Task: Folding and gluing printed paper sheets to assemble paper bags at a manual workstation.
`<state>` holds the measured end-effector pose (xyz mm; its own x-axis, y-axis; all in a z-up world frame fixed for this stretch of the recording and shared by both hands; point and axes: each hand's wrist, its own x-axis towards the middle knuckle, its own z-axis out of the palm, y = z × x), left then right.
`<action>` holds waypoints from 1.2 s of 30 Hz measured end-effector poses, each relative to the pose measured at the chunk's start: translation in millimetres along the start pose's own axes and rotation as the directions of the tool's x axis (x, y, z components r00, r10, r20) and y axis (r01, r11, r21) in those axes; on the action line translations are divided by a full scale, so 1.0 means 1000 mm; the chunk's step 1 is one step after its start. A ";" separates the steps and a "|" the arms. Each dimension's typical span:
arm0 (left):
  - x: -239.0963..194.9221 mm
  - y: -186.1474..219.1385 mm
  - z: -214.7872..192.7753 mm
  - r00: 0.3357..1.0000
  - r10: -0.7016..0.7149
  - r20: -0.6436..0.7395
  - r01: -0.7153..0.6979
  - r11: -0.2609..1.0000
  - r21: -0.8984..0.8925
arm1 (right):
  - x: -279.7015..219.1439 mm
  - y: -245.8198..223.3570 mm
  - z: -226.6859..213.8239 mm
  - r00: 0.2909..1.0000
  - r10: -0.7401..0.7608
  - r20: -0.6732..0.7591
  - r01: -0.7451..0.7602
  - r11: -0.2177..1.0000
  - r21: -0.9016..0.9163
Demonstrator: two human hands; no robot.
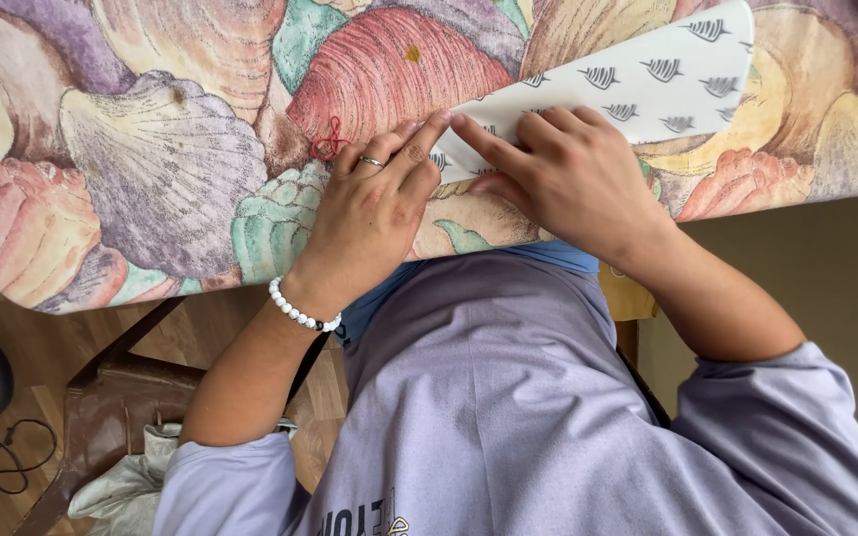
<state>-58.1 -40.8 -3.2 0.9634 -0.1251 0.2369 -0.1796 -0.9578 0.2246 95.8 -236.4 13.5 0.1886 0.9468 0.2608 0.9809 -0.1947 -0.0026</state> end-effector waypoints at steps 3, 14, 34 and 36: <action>-0.001 0.002 -0.004 0.999 -0.021 0.032 0.022 1.000 -0.021 | 0.011 0.005 0.002 0.995 0.007 0.098 0.010 0.985 -0.171; -0.004 0.000 0.001 0.999 -0.028 0.037 0.029 0.999 -0.018 | -0.077 0.119 0.014 0.980 0.201 0.008 -0.168 0.841 -0.515; 0.012 0.016 0.004 0.990 0.104 -0.091 -0.113 0.989 -0.098 | -0.075 0.039 0.032 0.959 0.025 -0.282 0.008 0.993 0.116; 0.011 0.012 0.006 0.992 0.094 -0.079 -0.105 0.983 -0.153 | -0.081 0.043 0.028 0.964 0.038 -0.262 -0.010 0.994 0.109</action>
<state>-48.5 -55.1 -3.3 0.9236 -0.1938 0.3309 -0.3082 -0.8885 0.3400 124.3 -314.1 -35.1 0.2067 0.8382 0.5046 0.9784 -0.1751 -0.1100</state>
